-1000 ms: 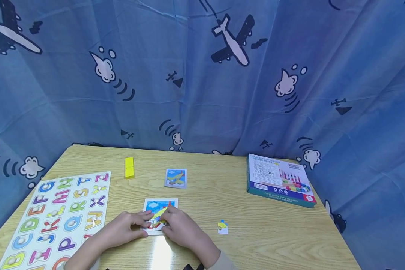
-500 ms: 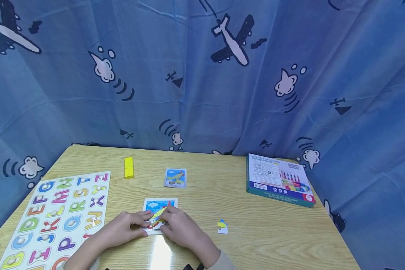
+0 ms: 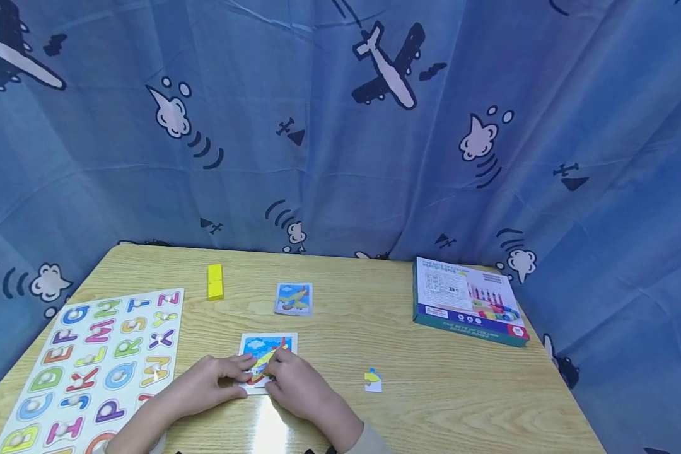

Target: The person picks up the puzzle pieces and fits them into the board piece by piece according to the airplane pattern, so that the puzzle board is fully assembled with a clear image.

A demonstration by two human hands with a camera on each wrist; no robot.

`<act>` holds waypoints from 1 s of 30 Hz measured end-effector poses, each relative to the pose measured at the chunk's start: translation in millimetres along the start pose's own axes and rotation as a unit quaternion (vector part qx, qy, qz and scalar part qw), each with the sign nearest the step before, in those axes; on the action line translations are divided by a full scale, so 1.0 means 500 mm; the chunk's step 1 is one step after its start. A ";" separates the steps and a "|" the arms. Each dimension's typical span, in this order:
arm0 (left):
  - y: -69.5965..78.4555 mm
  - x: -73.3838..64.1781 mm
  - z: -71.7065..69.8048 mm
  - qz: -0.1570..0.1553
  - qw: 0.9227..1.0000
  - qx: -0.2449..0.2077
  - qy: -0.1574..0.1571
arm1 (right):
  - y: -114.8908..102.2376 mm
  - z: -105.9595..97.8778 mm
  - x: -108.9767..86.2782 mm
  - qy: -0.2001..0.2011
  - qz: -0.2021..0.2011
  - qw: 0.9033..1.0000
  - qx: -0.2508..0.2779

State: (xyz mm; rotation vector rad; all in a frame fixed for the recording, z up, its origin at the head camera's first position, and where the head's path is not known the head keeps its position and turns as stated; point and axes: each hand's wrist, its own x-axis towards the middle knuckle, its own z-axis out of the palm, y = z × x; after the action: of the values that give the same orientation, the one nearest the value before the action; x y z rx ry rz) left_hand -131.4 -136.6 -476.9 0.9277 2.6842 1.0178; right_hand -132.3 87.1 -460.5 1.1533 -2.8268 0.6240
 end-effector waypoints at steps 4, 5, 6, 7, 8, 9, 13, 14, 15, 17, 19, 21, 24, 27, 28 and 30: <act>0.002 -0.001 -0.001 -0.002 1.000 0.011 -0.001 | -0.003 -0.001 0.000 -0.006 0.003 1.000 -0.006; 0.003 -0.002 -0.001 0.000 1.000 0.015 -0.001 | -0.004 -0.002 0.000 -0.008 0.004 1.000 -0.008; 0.004 -0.002 -0.001 0.002 1.000 0.020 0.000 | -0.004 -0.001 -0.001 -0.008 0.005 1.000 -0.010; 0.005 -0.003 -0.001 0.005 1.000 0.025 0.001 | -0.005 -0.001 -0.001 -0.008 0.006 1.000 -0.012; 0.005 -0.003 -0.002 0.007 1.000 0.031 0.002 | -0.005 0.000 -0.001 -0.007 0.006 1.000 -0.016; 0.006 -0.004 -0.002 0.010 0.999 0.037 0.003 | -0.005 0.001 -0.001 -0.006 0.005 1.000 -0.020; 0.009 -0.003 -0.002 0.016 0.998 0.056 0.007 | -0.006 0.005 -0.003 0.010 -0.012 0.999 -0.044; 0.010 -0.003 -0.002 0.017 0.998 0.057 0.008 | -0.005 0.005 -0.003 0.014 -0.016 0.999 -0.049; 0.010 -0.003 -0.002 0.017 0.998 0.059 0.008 | -0.005 0.006 -0.003 0.018 -0.020 0.998 -0.053; 0.011 -0.003 -0.002 0.018 0.998 0.059 0.009 | -0.005 0.006 -0.003 0.023 -0.022 0.998 -0.056; 0.011 -0.003 -0.003 0.018 0.998 0.059 0.009 | -0.005 0.007 -0.004 0.023 -0.012 0.998 -0.049; 0.011 -0.003 -0.002 0.017 0.998 0.060 0.008 | -0.006 0.008 -0.004 0.019 0.011 0.999 -0.034; 0.011 -0.003 -0.002 0.018 0.998 0.062 0.009 | -0.007 0.008 -0.003 0.021 0.056 0.998 -0.010; 0.011 -0.003 -0.002 0.023 0.997 0.070 0.011 | -0.008 0.009 -0.003 0.030 0.087 0.996 0.005; 0.011 -0.003 -0.002 0.025 0.997 0.075 0.011 | -0.008 0.010 -0.003 0.033 0.092 0.995 0.008; 0.012 -0.005 -0.001 0.028 0.996 0.086 0.015 | -0.009 0.010 -0.003 0.034 0.098 0.995 0.013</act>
State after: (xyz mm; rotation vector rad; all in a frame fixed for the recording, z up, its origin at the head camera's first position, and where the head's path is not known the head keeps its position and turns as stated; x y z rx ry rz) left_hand -126.6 -134.8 -472.6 1.0298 2.8206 0.8271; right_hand -127.7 83.3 -463.7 0.8468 -2.9031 0.6962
